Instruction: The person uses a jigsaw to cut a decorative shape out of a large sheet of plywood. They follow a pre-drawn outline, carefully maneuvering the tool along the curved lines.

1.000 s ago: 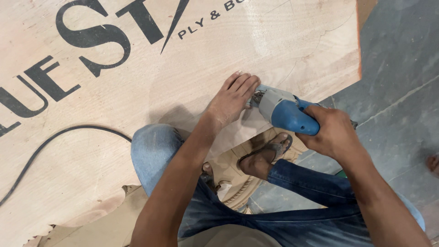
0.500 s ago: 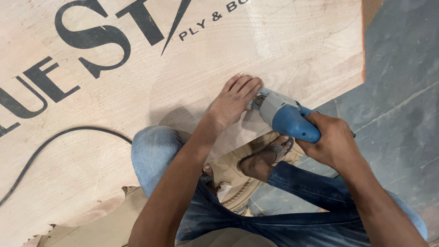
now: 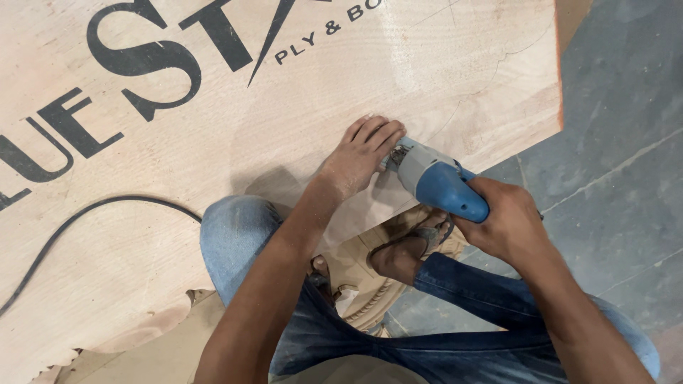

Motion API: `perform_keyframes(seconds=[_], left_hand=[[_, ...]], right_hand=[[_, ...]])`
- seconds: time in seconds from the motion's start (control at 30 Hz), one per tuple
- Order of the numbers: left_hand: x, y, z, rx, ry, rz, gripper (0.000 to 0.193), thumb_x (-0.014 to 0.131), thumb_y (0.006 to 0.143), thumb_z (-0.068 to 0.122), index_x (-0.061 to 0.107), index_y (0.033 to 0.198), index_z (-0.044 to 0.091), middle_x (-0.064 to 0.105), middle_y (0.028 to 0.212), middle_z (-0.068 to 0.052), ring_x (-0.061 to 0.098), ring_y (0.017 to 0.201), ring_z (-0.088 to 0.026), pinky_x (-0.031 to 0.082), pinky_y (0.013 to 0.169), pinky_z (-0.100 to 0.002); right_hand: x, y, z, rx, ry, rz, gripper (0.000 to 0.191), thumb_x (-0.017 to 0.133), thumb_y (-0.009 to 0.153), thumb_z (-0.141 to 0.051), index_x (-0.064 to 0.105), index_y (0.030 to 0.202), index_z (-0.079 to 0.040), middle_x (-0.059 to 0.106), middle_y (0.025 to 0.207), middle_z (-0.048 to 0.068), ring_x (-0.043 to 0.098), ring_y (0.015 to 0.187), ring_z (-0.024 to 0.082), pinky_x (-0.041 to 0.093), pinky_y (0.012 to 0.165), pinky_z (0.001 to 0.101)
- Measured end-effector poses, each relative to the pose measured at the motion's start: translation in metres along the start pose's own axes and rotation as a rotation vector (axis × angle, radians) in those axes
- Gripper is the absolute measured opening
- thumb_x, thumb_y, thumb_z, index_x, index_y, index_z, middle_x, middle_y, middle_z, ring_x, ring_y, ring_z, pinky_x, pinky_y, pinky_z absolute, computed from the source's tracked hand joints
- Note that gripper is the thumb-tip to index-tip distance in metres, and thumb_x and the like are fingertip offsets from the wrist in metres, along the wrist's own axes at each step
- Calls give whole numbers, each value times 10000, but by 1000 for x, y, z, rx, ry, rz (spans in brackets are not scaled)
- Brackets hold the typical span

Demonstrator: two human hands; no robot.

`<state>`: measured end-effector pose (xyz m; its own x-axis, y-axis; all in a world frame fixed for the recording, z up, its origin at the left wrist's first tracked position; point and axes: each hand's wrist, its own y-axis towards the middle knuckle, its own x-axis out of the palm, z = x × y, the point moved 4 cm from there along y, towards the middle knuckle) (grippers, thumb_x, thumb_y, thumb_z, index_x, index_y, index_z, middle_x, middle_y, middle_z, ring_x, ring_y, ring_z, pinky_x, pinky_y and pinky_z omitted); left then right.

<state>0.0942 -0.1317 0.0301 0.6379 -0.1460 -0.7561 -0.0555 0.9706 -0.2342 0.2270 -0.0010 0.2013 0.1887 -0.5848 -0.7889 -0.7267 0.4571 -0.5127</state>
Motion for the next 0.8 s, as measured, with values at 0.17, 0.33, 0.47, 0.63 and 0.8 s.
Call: perform_keyframes(seconds=[0.17, 0.33, 0.47, 0.63, 0.8], left_hand=[[0, 1, 1, -9, 42, -48, 839, 700, 870, 173, 270, 1590, 153, 274, 1615, -3, 222, 1504, -221, 129, 1286, -429], [-3, 2, 1, -6, 91, -27, 827, 696, 888, 214, 264, 1592, 169, 274, 1611, 7, 224, 1490, -218, 129, 1273, -431], [-6, -1, 1, -31, -21, -44, 862, 722, 853, 362, 298, 1577, 167, 303, 1604, 3, 228, 1503, -223, 131, 1284, -434], [-5, -8, 6, -11, 2, 76, 888, 753, 814, 451, 376, 1553, 134, 348, 1594, -17, 263, 1485, -238, 163, 1273, -439], [5, -13, 6, -18, 29, 148, 904, 751, 799, 519, 401, 1544, 144, 378, 1584, -2, 296, 1488, -214, 165, 1291, -427]], right_hand=[[1, 2, 0, 81, 3, -61, 322, 850, 695, -200, 745, 926, -1, 706, 693, 194, 725, 621, 345, 564, 597, 439], [2, 2, 1, 86, 1, -97, 355, 854, 710, -221, 741, 969, -7, 720, 721, 184, 734, 644, 333, 570, 615, 432], [-2, 7, 7, 85, -75, -158, 375, 854, 694, -195, 750, 1018, -36, 747, 797, 178, 743, 705, 345, 580, 666, 447], [-15, 20, 12, -201, -266, -155, 498, 861, 614, -201, 746, 1072, -44, 758, 909, 190, 736, 752, 369, 582, 703, 467], [-14, 25, 24, -211, -440, -231, 391, 848, 657, -223, 750, 1012, -93, 758, 884, 158, 729, 786, 372, 586, 728, 457]])
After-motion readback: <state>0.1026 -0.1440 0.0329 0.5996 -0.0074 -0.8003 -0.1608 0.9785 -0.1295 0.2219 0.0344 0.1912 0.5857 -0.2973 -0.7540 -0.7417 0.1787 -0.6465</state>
